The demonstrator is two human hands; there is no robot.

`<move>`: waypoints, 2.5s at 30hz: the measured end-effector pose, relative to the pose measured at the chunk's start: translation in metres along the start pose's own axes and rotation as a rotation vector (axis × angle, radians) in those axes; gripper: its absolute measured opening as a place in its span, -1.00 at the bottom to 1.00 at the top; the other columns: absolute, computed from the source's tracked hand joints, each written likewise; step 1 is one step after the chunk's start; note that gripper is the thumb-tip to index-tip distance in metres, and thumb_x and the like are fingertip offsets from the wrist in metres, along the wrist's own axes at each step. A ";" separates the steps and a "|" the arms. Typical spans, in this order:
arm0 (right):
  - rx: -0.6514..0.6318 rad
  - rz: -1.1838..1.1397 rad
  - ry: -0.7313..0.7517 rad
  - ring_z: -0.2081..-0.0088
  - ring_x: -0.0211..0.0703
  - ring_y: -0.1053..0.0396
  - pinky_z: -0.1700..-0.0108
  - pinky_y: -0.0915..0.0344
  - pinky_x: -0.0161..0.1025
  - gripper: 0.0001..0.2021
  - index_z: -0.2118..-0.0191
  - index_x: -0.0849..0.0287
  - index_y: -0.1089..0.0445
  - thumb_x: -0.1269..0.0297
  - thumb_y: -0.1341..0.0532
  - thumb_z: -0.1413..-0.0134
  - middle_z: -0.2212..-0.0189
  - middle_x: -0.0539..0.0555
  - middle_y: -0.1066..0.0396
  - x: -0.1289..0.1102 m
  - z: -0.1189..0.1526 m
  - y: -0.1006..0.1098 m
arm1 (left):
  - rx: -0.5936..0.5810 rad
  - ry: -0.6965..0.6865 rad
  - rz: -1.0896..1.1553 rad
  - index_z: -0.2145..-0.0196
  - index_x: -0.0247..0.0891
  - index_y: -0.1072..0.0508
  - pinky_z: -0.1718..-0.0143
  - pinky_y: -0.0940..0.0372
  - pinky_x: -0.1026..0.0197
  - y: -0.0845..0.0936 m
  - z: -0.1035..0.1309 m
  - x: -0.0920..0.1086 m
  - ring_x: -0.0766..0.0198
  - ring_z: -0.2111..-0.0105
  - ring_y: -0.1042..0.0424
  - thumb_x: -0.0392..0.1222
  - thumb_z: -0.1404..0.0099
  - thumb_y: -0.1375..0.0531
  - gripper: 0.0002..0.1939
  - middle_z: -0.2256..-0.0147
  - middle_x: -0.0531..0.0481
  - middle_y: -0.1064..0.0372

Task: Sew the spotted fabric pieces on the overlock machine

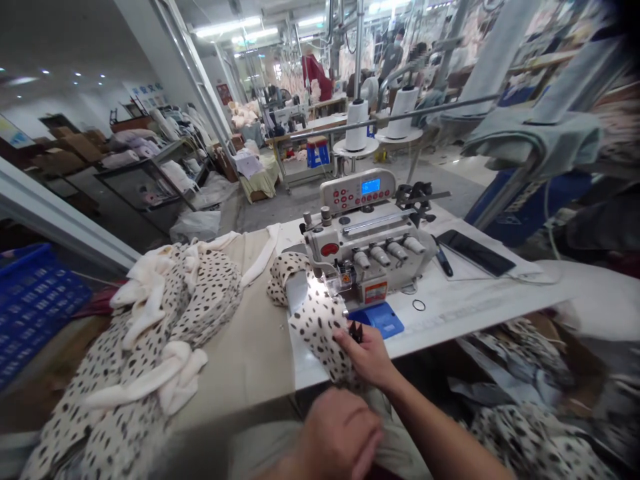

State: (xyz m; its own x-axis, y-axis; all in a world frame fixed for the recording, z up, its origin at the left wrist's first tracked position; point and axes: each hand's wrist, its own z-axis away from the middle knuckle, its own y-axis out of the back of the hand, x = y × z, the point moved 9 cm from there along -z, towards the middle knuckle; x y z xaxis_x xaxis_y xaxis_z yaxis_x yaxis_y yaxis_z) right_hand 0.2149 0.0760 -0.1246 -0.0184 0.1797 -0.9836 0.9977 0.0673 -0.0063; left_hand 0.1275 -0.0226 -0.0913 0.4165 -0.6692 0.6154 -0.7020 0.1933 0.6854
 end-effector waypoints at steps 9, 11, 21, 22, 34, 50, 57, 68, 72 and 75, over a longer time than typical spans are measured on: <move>-0.023 -0.091 -0.008 0.41 -0.17 -0.32 0.30 -0.31 -0.27 -0.65 0.36 0.20 -0.49 -0.01 -0.22 -0.22 0.45 0.03 -0.43 -0.002 0.001 -0.004 | 0.172 0.037 -0.563 -0.04 -0.24 -0.42 -0.10 -0.19 -0.10 0.101 -0.065 -0.013 -0.02 -0.09 -0.32 -0.23 -0.37 -0.15 -0.71 -0.04 -0.21 -0.41; -0.023 -0.122 -0.027 0.43 -0.19 -0.30 0.34 -0.30 -0.28 -0.65 0.35 0.20 -0.49 -0.01 -0.23 -0.21 0.46 0.02 -0.42 0.001 0.001 -0.004 | 0.141 0.050 -0.578 -0.04 -0.22 -0.43 -0.09 -0.19 -0.09 0.102 -0.069 -0.018 -0.01 -0.10 -0.32 -0.18 -0.38 -0.15 -0.71 -0.05 -0.19 -0.41; -0.040 -0.153 -0.059 0.41 -0.18 -0.31 0.31 -0.29 -0.27 -0.65 0.35 0.20 -0.48 -0.02 -0.21 -0.22 0.44 0.02 -0.43 0.006 -0.001 -0.007 | 0.069 0.087 -0.540 -0.06 -0.14 -0.45 -0.17 -0.17 -0.12 0.114 -0.093 -0.049 0.03 -0.15 -0.32 -0.10 -0.39 -0.17 -0.69 -0.08 -0.14 -0.42; -0.042 -0.146 -0.054 0.40 -0.17 -0.32 0.30 -0.30 -0.26 -0.65 0.36 0.20 -0.47 -0.01 -0.20 -0.22 0.43 0.03 -0.44 0.005 -0.001 -0.007 | 0.057 0.091 -0.530 -0.06 -0.14 -0.44 -0.18 -0.16 -0.13 0.115 -0.096 -0.051 0.03 -0.15 -0.31 -0.10 -0.40 -0.16 -0.70 -0.09 -0.14 -0.42; -0.082 -0.094 0.034 0.36 -0.13 -0.33 0.27 -0.31 -0.23 -0.65 0.35 0.19 -0.50 0.01 -0.18 -0.24 0.42 0.05 -0.43 -0.005 -0.003 -0.006 | 0.739 0.559 0.354 0.05 -0.20 -0.25 -0.02 -0.36 0.06 0.056 0.025 -0.073 0.18 0.05 -0.41 -0.12 -0.32 -0.22 -0.70 0.08 -0.13 -0.29; -0.103 -0.388 -0.122 0.45 -0.18 -0.39 0.33 -0.35 -0.23 -0.69 0.28 0.20 -0.50 0.06 -0.43 0.05 0.43 0.02 -0.50 0.016 -0.001 -0.004 | 0.120 0.939 0.837 0.14 -0.36 -0.51 0.12 -0.39 0.17 -0.009 0.025 -0.069 0.15 0.22 -0.50 -0.11 -0.12 -0.39 -0.62 0.20 -0.17 -0.56; 0.057 -0.405 -0.196 0.50 -0.26 -0.30 0.41 -0.28 -0.31 -0.66 0.40 0.19 -0.45 0.00 -0.42 0.04 0.52 -0.03 -0.41 0.026 0.000 0.005 | 0.138 0.973 0.916 0.01 -0.32 -0.42 0.04 -0.40 0.12 -0.018 0.021 -0.069 0.09 0.14 -0.54 -0.24 -0.04 -0.42 -0.45 0.08 -0.22 -0.54; 0.108 -0.316 -0.153 0.48 -0.27 -0.27 0.39 -0.27 -0.32 -0.68 0.36 0.19 -0.47 0.00 -0.36 -0.07 0.50 -0.02 -0.41 0.027 0.002 0.007 | 0.043 0.945 0.760 0.10 -0.37 -0.48 0.14 -0.36 0.19 -0.029 0.018 -0.071 0.13 0.19 -0.49 -0.15 -0.17 -0.30 -0.64 0.17 -0.17 -0.55; 0.086 -0.246 -0.134 0.44 -0.22 -0.33 0.35 -0.31 -0.29 -0.68 0.32 0.19 -0.50 -0.01 -0.30 -0.14 0.45 0.01 -0.45 0.025 0.003 0.006 | -0.159 0.872 0.544 0.16 -0.30 -0.50 0.30 -0.31 0.28 -0.018 0.013 -0.063 0.23 0.31 -0.45 -0.12 -0.18 -0.29 -0.71 0.27 -0.05 -0.53; 0.080 -0.199 -0.130 0.41 -0.19 -0.35 0.34 -0.32 -0.29 -0.68 0.29 0.19 -0.52 -0.01 -0.28 -0.17 0.41 0.04 -0.48 0.026 0.004 0.006 | -0.524 0.738 0.351 0.30 -0.26 -0.54 0.49 -0.18 0.33 -0.011 0.008 -0.043 0.33 0.51 -0.35 -0.06 -0.11 -0.36 -0.75 0.46 0.06 -0.45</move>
State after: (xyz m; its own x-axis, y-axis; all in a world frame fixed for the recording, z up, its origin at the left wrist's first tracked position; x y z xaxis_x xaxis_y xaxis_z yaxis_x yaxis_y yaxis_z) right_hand 0.2203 0.0772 -0.1509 -0.2113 0.0427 -0.9765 0.9774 0.0100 -0.2110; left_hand 0.1120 -0.0014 -0.1285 0.6153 0.0719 0.7850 -0.5838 0.7107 0.3925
